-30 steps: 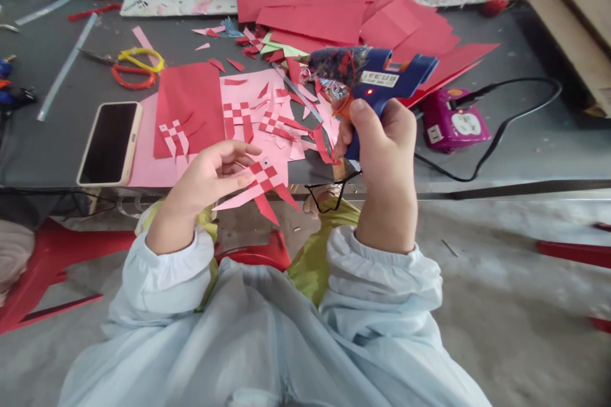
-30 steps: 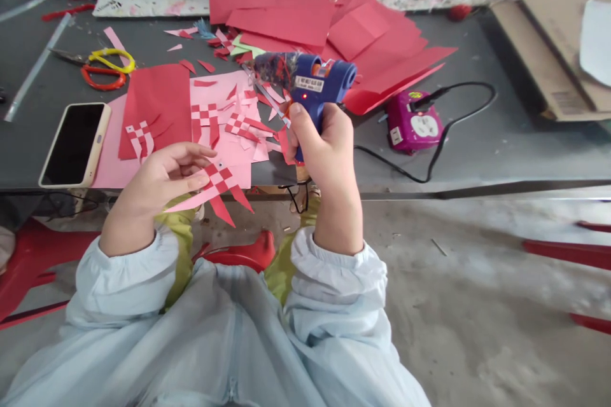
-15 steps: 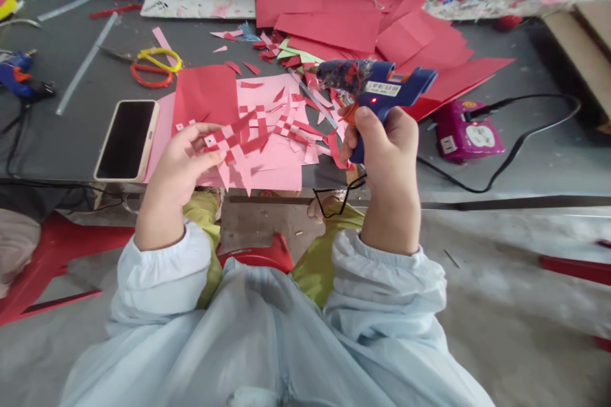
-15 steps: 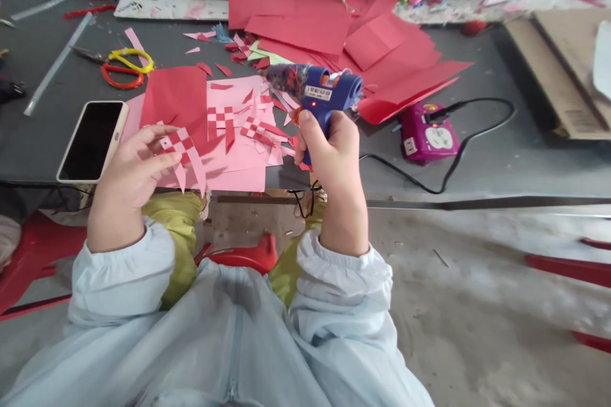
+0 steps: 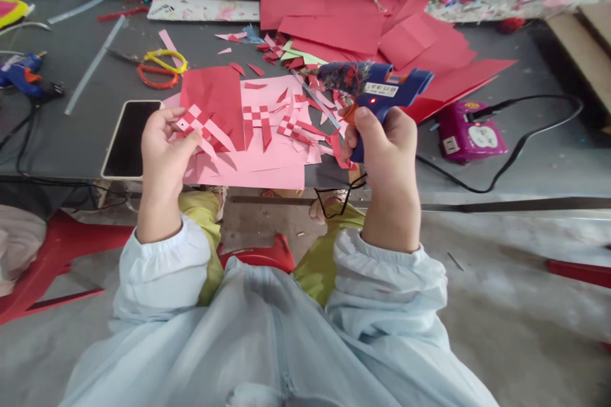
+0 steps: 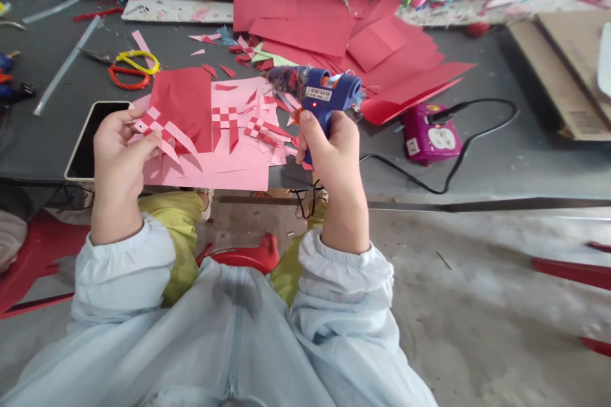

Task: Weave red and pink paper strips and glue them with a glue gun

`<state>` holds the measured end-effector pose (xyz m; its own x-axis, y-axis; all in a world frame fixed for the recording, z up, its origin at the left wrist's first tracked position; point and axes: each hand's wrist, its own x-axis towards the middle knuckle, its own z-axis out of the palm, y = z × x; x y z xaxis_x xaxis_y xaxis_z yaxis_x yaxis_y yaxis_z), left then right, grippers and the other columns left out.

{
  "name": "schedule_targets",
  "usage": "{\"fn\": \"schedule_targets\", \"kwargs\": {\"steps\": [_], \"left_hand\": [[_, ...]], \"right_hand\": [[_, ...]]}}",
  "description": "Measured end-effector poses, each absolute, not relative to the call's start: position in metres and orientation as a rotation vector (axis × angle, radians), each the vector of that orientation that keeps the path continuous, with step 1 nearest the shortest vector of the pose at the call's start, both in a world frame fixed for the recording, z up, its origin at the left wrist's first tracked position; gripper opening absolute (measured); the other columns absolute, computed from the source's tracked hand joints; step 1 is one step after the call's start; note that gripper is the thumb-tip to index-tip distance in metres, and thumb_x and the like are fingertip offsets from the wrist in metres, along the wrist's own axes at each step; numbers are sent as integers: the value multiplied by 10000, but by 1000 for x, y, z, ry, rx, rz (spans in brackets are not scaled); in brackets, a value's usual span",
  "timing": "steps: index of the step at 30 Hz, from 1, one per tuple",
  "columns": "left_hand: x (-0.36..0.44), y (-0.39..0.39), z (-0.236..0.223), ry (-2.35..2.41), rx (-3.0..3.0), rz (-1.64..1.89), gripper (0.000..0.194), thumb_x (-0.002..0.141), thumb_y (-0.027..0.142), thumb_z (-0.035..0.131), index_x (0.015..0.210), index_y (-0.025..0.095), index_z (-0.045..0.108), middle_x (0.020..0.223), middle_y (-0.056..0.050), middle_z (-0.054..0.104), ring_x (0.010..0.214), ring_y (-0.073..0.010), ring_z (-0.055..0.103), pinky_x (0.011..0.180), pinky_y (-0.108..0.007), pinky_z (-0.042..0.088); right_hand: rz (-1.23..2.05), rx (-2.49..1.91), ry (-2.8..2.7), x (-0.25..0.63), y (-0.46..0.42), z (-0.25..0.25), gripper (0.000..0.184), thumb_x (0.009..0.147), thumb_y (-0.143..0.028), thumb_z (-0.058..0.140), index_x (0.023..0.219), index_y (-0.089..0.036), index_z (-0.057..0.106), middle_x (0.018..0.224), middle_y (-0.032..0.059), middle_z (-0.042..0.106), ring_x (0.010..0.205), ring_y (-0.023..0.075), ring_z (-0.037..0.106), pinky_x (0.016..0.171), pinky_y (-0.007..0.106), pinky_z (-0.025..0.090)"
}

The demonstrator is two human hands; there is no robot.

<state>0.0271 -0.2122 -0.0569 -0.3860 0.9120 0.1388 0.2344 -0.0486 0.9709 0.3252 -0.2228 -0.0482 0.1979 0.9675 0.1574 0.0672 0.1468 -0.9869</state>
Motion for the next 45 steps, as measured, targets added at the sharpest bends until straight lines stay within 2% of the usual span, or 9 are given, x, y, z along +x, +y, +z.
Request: {"fn": "schedule_targets", "kwargs": {"steps": [7,13,23,28,31,33,37,40,45], "left_hand": [[30,-209,-63,1671,1389,1440,395,663,72,712,1010,220,596,848,21,620,812,-141,680,691,-242,609],[34,-209,-64,1822,1580,1370,413,684,71,715,1053,220,603,845,15,663,696,-132,680,647,-247,595],[30,-215,-61,2043,1757,1274,468,722,69,686,1144,243,582,1053,-34,687,839,-171,720,796,-309,631],[26,-216,-65,2105,1771,1212,465,720,64,668,1141,247,590,1170,-65,652,893,-178,714,821,-316,633],[21,-215,-70,2095,1806,1257,439,724,83,673,1122,253,601,1196,-75,612,948,-201,704,887,-360,619],[17,-214,-74,2088,1837,1263,428,721,95,681,1114,244,605,1195,-91,591,1012,-243,691,966,-431,589],[11,-213,-77,2078,1910,1224,420,708,118,699,1100,236,603,1179,-105,593,1175,-319,626,1090,-539,495],[14,-215,-75,2051,1937,1205,376,730,136,695,1080,237,602,1185,-116,591,1207,-333,599,1112,-557,464],[23,-219,-71,2034,2010,1168,279,781,126,655,1034,234,611,1132,-122,599,1177,-336,583,1105,-555,448]], "right_hand": [[914,-1232,-1166,326,-222,-49,263,844,-429,692,729,-217,586,513,-74,473,375,94,476,433,289,345],[897,-1254,-1168,327,-221,-50,247,829,-452,692,733,-237,618,516,-73,469,392,85,446,429,281,367],[894,-1237,-1175,328,-221,-50,208,835,-418,689,752,-233,643,523,-63,468,399,91,459,415,277,341],[870,-1251,-1183,328,-219,-53,257,837,-467,699,734,-241,632,510,-56,461,387,99,449,427,286,337],[864,-1275,-1180,328,-219,-53,296,845,-501,693,721,-247,604,514,-59,465,392,96,438,449,292,354],[867,-1286,-1170,327,-220,-52,313,842,-506,696,706,-247,584,513,-64,471,389,93,434,458,296,363],[901,-1260,-1155,328,-224,-47,234,857,-416,699,750,-225,618,511,-63,493,384,104,470,449,302,347],[910,-1275,-1141,329,-226,-43,195,859,-357,702,761,-219,606,512,-63,493,381,118,492,433,306,335],[803,-1312,-1118,333,-229,-42,283,865,-380,653,685,-254,476,507,-38,495,387,127,488,427,307,338]]}}
